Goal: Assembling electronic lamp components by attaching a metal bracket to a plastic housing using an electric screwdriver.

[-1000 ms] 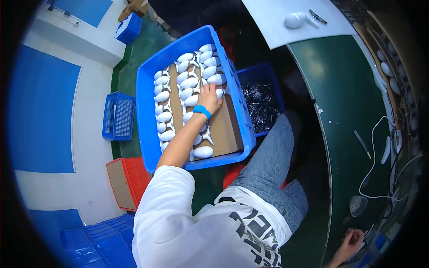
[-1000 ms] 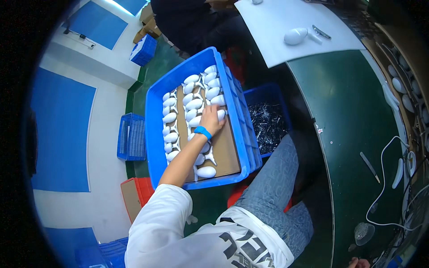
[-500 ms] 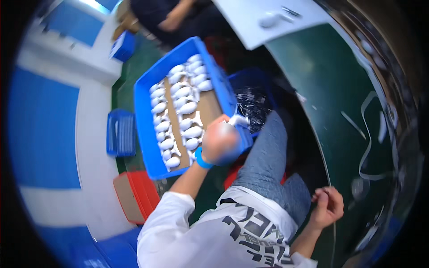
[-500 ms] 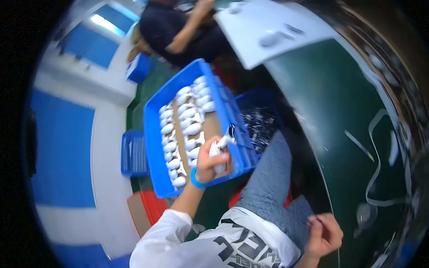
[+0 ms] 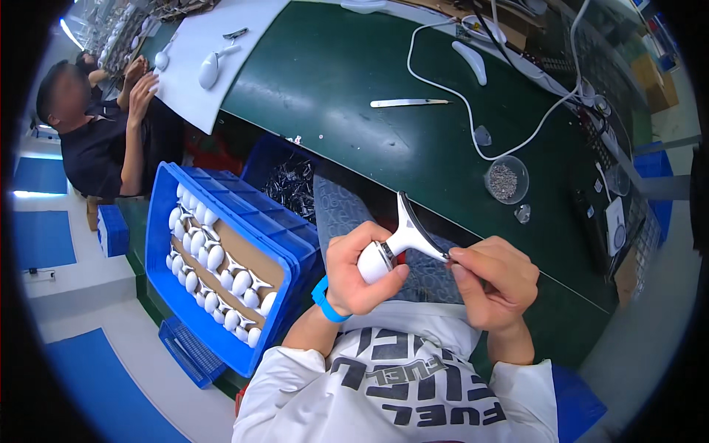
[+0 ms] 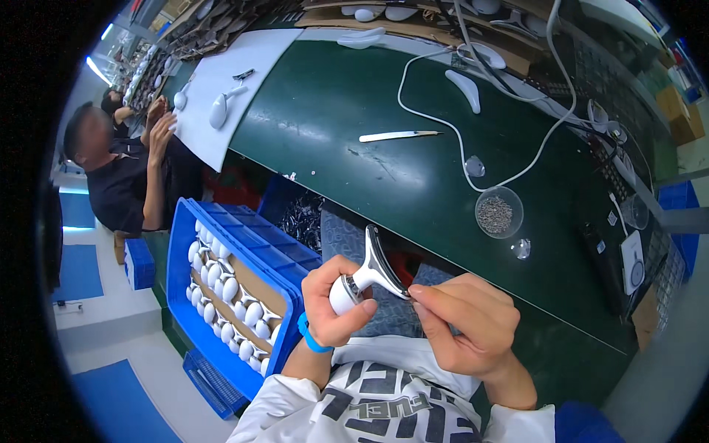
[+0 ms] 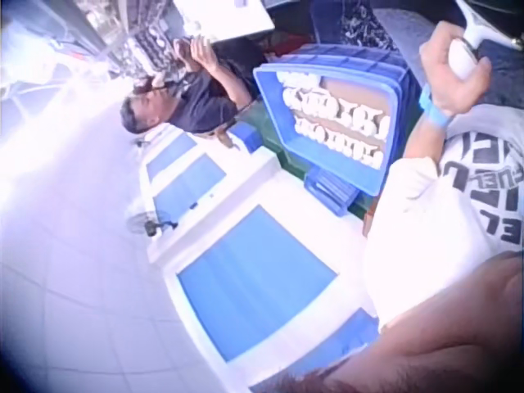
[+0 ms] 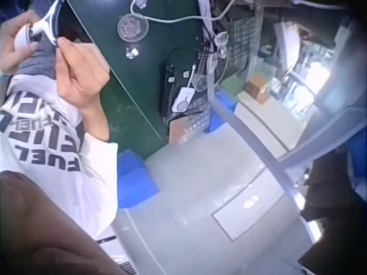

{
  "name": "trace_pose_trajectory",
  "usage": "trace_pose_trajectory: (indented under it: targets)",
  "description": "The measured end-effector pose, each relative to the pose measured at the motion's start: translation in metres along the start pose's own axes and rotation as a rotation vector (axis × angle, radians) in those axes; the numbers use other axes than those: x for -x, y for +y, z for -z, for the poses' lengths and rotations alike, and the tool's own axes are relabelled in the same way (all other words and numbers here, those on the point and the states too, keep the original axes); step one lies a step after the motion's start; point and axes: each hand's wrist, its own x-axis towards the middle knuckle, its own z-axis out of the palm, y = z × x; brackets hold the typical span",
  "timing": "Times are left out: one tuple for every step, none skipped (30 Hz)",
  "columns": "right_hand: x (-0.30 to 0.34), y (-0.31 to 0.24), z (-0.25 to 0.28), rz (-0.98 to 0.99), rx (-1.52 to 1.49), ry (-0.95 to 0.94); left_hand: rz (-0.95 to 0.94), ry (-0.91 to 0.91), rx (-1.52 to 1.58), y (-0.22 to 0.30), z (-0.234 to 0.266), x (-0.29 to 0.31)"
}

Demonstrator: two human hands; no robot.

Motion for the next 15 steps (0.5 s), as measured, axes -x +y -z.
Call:
trace_pose_trajectory:
  targets:
    - [0.000,0.001,0.001,0.012,0.016,0.003,0.008,0.018,0.000,0.000,-0.002,0.000]
    - [0.001,0.002,0.003,0.024,0.029,0.002,0.010,0.021,-0.004,0.001,-0.003,0.001]
    - [0.001,0.002,0.003,0.025,0.023,-0.001,0.021,0.021,-0.025,0.002,-0.003,0.002]
    - [0.001,0.002,0.003,0.050,0.057,-0.003,0.032,0.023,-0.046,0.003,-0.003,0.004]
    - [0.001,0.003,0.003,0.076,0.091,-0.006,0.035,0.031,-0.050,0.003,-0.003,0.004]
    - [0.000,0.004,0.004,0.078,0.084,-0.011,0.025,0.030,-0.077,0.005,-0.003,0.005]
    - [-0.001,0.006,0.006,0.094,0.102,-0.045,0.016,0.028,-0.103,0.006,-0.003,0.005]
    - [-0.002,0.007,0.007,0.109,0.122,-0.076,0.018,0.033,-0.107,0.007,-0.001,0.006]
    - [-0.003,0.006,0.006,0.111,0.117,-0.078,0.012,0.017,-0.161,0.008,0.001,0.006]
    - [-0.004,0.005,0.006,0.093,0.128,-0.107,0.007,0.000,-0.215,0.008,0.002,0.007]
    - [-0.005,0.005,0.006,0.076,0.139,-0.136,0.007,0.004,-0.217,0.009,0.003,0.008]
    - [-0.006,0.006,0.006,0.077,0.136,-0.137,0.002,0.018,-0.253,0.009,0.003,0.009]
    - [-0.008,0.008,0.008,0.051,0.106,-0.171,-0.004,0.033,-0.289,0.010,0.004,0.010]
    - [-0.008,0.008,0.008,0.023,0.076,-0.203,-0.004,0.032,-0.290,0.010,0.004,0.011]
    - [-0.008,0.008,0.007,0.023,0.076,-0.202,0.003,0.037,-0.300,0.010,0.005,0.013]
